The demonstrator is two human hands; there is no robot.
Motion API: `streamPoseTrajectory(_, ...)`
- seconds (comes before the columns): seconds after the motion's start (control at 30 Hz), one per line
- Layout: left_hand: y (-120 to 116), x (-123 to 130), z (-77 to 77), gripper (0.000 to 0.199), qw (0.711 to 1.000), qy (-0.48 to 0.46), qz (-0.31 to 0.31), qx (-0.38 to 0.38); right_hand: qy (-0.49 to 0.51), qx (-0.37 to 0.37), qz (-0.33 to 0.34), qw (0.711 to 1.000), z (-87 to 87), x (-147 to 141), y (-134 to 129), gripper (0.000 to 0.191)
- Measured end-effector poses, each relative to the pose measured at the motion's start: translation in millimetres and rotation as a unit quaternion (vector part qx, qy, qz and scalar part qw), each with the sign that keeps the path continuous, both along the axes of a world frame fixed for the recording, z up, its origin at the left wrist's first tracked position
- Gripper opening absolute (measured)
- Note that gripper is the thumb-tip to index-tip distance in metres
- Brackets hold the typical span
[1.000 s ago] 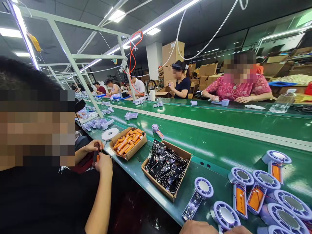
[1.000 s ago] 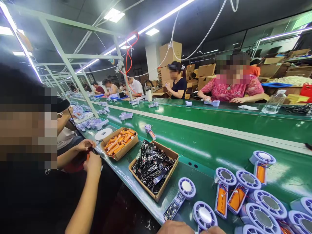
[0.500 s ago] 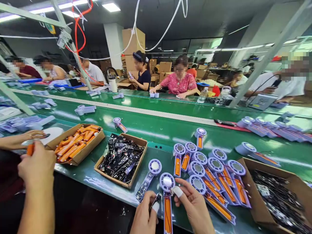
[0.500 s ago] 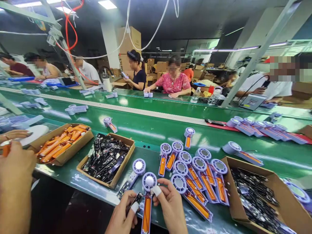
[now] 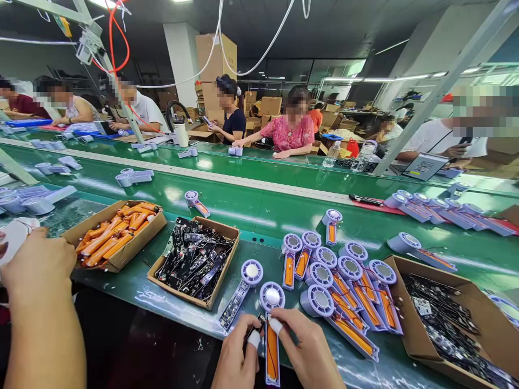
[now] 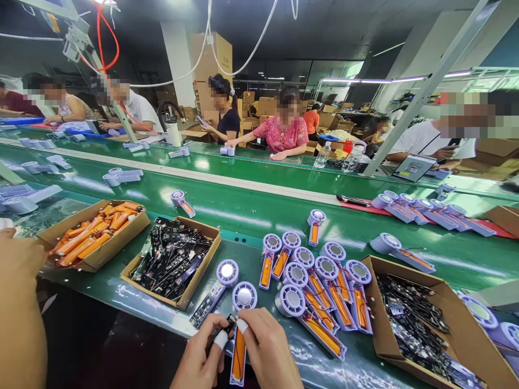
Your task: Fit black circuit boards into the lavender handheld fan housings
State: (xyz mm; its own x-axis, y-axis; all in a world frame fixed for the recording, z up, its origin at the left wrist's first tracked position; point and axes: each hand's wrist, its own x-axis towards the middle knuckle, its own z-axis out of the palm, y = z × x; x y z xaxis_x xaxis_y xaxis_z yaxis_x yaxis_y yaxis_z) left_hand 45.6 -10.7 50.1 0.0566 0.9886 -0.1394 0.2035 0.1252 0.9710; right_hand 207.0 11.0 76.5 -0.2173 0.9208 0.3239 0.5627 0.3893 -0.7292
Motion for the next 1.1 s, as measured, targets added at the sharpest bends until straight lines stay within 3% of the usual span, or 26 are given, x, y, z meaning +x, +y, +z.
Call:
streamPoseTrajectory(0.1,-2,1,-2.9,0.02,1.0,-0.006,0.021,-0.011,-0.031,0.046,0.015,0.998,1.9,-4,-1,0.02)
streamPoseTrajectory(0.23,-4,-1,-5.5,0.035,0.998,-0.012,0.045,-0.032,-0.057,0.039,0.025,0.997,-0.7,-6,-3,0.023)
streamPoseTrajectory(0.43,-2,-1,4.2,0.027,1.0,0.009,0.018,-0.012,-0.122,0.062,0.041,0.99,-1.7,-3,-3,0.028)
streamPoseTrajectory(0.57,-2,1,6.7,0.026,0.999,0.012,0.039,0.001,-0.152,0.128,0.021,0.98,3.3,-6,-1,0.026)
streamPoseTrajectory(0.77,-5,0,-4.8,0.031,0.998,0.032,0.06,0.008,-0.198,0.202,-0.034,0.959,1.5,-14,-1,0.028)
streamPoseTrajectory(0.97,-10,-1,-10.2,0.031,0.99,0.091,0.056,0.091,-0.234,0.249,-0.028,0.939,6.3,-17,-2,0.034)
streamPoseTrajectory(1.1,-10,-3,-4.5,0.032,0.986,0.109,0.044,0.12,-0.229,0.251,-0.017,0.94,4.3,-15,-2,0.034)
